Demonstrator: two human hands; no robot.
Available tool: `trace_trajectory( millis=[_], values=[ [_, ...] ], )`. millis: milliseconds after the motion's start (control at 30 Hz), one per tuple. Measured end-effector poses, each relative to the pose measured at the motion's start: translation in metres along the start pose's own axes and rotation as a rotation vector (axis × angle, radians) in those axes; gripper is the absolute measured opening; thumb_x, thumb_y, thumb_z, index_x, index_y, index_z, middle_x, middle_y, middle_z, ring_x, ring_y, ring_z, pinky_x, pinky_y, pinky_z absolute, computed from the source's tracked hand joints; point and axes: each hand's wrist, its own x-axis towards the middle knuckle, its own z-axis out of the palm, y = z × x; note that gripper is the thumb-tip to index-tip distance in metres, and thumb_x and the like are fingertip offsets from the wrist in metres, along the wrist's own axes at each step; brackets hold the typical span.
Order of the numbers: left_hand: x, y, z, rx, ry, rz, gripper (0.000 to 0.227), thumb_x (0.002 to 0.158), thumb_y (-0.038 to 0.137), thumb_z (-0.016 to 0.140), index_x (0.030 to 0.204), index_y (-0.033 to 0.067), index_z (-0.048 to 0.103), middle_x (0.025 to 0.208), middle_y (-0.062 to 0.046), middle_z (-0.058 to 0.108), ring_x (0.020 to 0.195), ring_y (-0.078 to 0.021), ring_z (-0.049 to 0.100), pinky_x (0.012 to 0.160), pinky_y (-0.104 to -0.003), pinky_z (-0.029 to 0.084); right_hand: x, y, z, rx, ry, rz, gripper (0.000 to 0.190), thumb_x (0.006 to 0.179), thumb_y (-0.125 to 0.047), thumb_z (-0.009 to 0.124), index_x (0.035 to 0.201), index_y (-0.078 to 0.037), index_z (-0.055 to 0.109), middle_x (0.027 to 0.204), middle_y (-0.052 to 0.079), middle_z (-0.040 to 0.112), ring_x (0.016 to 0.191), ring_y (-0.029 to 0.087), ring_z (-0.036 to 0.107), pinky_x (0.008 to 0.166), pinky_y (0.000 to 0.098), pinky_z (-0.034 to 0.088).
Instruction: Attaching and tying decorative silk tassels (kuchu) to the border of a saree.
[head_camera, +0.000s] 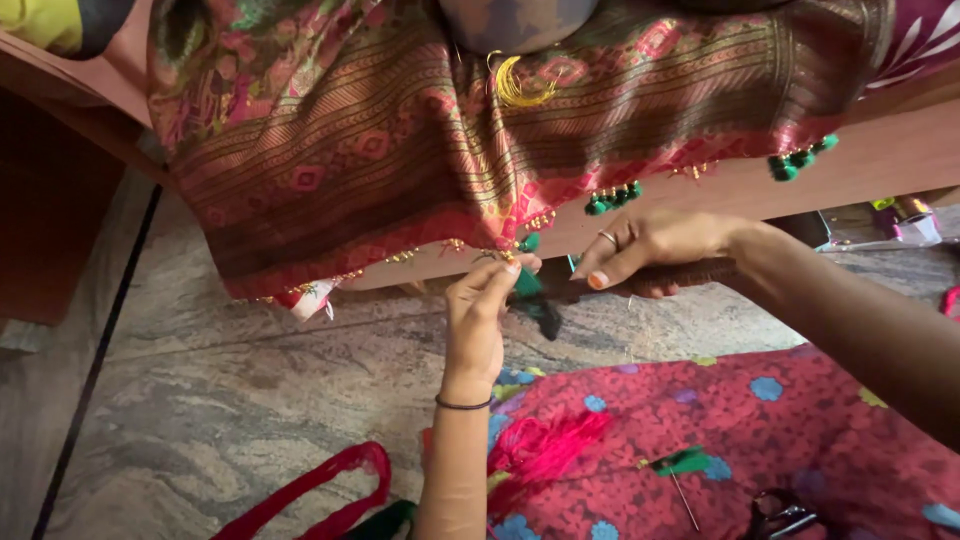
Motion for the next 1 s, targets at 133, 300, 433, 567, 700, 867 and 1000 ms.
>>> trace_trajectory(
  millis=[133, 300, 433, 567, 700, 867, 1000],
  values=[
    [0.003, -0.010, -0.002, -0.096, -0.022, -0.021, 0.023, 0.102, 0.011, 0.064, 0.109, -0.0063, 0.078, 0.103, -0.008, 0.076, 0.089, -0.0097, 0.060, 0.078, -0.024, 0.041, 0.013, 0.038, 0.003, 0.063, -0.037, 0.049, 0.031, 0.086, -0.023, 0.079, 0.109, -0.003, 0.079, 0.065, 0.002, 0.063, 0.044, 0.010, 0.051, 0.038, 0.0264, 0.039],
    [0.000, -0.019, -0.001, -0.095, -0.064, 0.081, 0.028, 0.104, 0.015, 0.062, 0.109, -0.0111, 0.072, 0.099, -0.013, 0.077, 0.091, -0.0148, 0.072, 0.089, -0.028, 0.056, 0.022, 0.190, 0.017, -0.137, 0.190, -0.099, 0.018, 0.081, -0.006, 0.067, 0.077, 0.008, 0.076, 0.075, 0.013, 0.075, 0.065, 0.024, 0.067, 0.065, 0.0410, 0.056],
    [-0.011, -0.028, 0.002, -0.074, -0.036, 0.049, 0.030, 0.101, 0.016, 0.063, 0.113, -0.0106, 0.070, 0.099, -0.014, 0.076, 0.085, -0.0183, 0.075, 0.080, -0.031, 0.061, -0.029, 0.175, 0.090, -0.402, -0.353, -0.023, 0.027, 0.077, -0.004, 0.069, 0.103, 0.000, 0.077, 0.116, 0.012, 0.077, 0.105, 0.019, 0.072, 0.094, 0.0322, 0.058],
    [-0.022, -0.031, 0.008, 0.005, 0.032, 0.040, 0.031, 0.101, 0.018, 0.063, 0.114, -0.0095, 0.071, 0.097, -0.015, 0.079, 0.079, -0.0197, 0.077, 0.074, -0.029, 0.061, -0.025, 0.073, 0.098, -0.336, 0.393, -0.183, 0.034, 0.091, -0.022, 0.067, 0.121, -0.007, 0.074, 0.119, 0.009, 0.076, 0.107, 0.019, 0.071, 0.094, 0.0335, 0.056],
    [-0.027, -0.030, 0.018, -0.010, 0.023, 0.141, 0.029, 0.104, 0.016, 0.061, 0.116, -0.0078, 0.072, 0.100, -0.013, 0.078, 0.088, -0.0156, 0.075, 0.078, -0.031, 0.065, 0.014, 0.004, 0.093, 0.081, 0.509, -0.445, 0.030, 0.097, -0.021, 0.063, 0.117, -0.002, 0.073, 0.109, 0.010, 0.077, 0.100, 0.015, 0.071, 0.087, 0.0322, 0.057],
    [-0.033, -0.020, 0.026, 0.444, 0.217, 0.260, 0.021, 0.097, 0.013, 0.071, 0.107, -0.0054, 0.077, 0.092, -0.011, 0.077, 0.084, -0.0165, 0.074, 0.072, -0.031, 0.059, 0.050, 0.015, 0.105, 0.222, 0.445, -0.475, 0.025, 0.100, -0.017, 0.062, 0.109, 0.003, 0.075, 0.095, 0.009, 0.075, 0.087, 0.013, 0.066, 0.078, 0.0310, 0.054],
    [-0.036, 0.008, 0.044, 0.934, 0.425, 0.695, 0.024, 0.079, 0.005, 0.077, 0.102, 0.0011, 0.072, 0.103, -0.012, 0.075, 0.099, -0.0239, 0.068, 0.097, -0.052, 0.038, 0.044, 0.026, 0.112, 0.207, 0.532, -0.447, 0.023, 0.103, -0.014, 0.060, 0.109, 0.001, 0.077, 0.091, 0.006, 0.069, 0.083, 0.013, 0.059, 0.074, 0.0303, 0.048]
  ],
)
